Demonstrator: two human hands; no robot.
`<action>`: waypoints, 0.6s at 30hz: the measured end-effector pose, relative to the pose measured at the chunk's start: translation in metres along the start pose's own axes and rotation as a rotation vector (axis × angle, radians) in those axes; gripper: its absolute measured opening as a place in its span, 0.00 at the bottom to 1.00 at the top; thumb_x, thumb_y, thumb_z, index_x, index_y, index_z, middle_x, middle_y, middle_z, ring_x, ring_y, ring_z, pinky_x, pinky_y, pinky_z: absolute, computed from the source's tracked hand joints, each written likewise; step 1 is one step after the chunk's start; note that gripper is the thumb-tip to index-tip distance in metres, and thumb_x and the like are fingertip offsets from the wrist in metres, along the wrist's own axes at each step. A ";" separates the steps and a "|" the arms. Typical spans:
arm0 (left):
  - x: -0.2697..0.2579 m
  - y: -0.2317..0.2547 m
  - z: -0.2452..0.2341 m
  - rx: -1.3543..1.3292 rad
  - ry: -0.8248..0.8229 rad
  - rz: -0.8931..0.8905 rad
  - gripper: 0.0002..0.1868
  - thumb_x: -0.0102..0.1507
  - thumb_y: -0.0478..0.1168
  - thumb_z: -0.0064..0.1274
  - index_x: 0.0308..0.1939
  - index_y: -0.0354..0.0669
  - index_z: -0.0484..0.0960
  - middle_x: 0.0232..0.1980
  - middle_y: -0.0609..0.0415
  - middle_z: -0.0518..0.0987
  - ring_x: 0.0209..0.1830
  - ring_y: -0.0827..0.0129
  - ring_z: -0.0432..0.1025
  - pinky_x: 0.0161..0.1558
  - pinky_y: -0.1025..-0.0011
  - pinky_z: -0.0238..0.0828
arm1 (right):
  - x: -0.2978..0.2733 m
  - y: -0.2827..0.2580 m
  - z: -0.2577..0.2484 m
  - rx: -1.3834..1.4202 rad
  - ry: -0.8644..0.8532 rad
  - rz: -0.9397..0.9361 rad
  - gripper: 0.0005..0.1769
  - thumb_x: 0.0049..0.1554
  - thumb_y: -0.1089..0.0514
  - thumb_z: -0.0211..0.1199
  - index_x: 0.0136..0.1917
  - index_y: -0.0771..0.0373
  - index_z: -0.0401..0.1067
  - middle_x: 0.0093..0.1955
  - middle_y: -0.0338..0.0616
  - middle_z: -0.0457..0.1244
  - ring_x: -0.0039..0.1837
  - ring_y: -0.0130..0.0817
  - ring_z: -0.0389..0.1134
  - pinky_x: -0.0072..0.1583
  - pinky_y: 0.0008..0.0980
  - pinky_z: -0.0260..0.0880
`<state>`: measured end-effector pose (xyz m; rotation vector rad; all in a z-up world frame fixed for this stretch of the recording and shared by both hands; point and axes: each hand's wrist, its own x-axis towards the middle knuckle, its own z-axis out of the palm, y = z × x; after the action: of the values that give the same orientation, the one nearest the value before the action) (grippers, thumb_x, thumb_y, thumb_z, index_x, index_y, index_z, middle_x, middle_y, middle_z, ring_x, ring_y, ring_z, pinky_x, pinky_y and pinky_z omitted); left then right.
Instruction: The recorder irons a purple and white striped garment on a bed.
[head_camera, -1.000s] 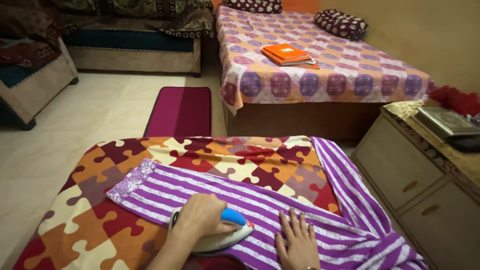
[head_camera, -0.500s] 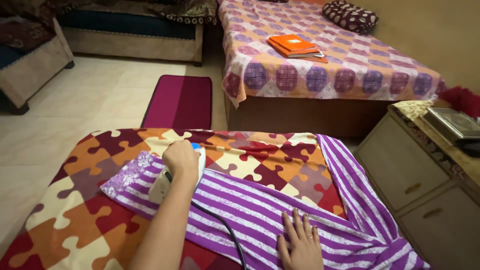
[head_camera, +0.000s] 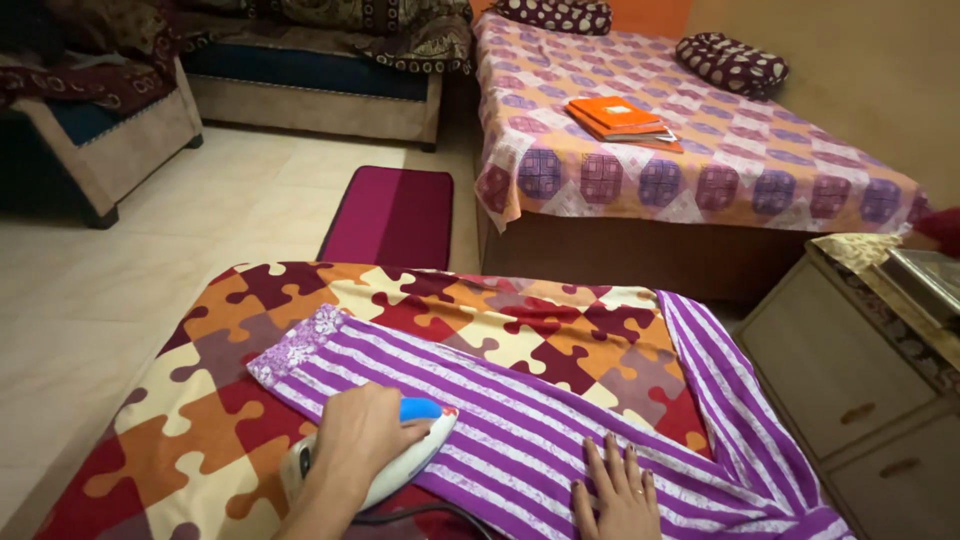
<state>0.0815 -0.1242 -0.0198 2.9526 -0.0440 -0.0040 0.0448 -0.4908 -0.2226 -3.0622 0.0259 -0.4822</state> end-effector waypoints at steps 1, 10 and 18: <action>0.004 -0.003 0.002 0.023 -0.002 0.040 0.30 0.52 0.68 0.64 0.30 0.42 0.88 0.29 0.46 0.83 0.30 0.56 0.80 0.35 0.60 0.77 | 0.001 -0.001 0.002 -0.021 -0.046 0.020 0.44 0.55 0.32 0.51 0.82 0.34 0.48 0.85 0.44 0.43 0.82 0.51 0.41 0.76 0.59 0.40; 0.161 -0.055 0.042 0.325 0.324 -0.180 0.28 0.55 0.70 0.62 0.24 0.49 0.84 0.22 0.58 0.78 0.22 0.74 0.73 0.23 0.74 0.64 | 0.016 0.007 0.016 -0.189 -0.317 0.116 0.45 0.56 0.29 0.49 0.83 0.30 0.42 0.85 0.39 0.35 0.84 0.46 0.35 0.79 0.56 0.35; 0.159 -0.081 0.046 0.348 0.163 -0.583 0.27 0.61 0.66 0.59 0.31 0.46 0.87 0.26 0.57 0.83 0.21 0.79 0.76 0.21 0.79 0.67 | 0.014 0.006 0.018 -0.149 -0.274 0.128 0.44 0.55 0.30 0.51 0.82 0.29 0.45 0.86 0.38 0.37 0.84 0.46 0.37 0.79 0.57 0.37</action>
<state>0.2421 -0.0577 -0.0801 3.1666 0.9206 0.1788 0.0639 -0.4962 -0.2353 -3.2142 0.2580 -0.0539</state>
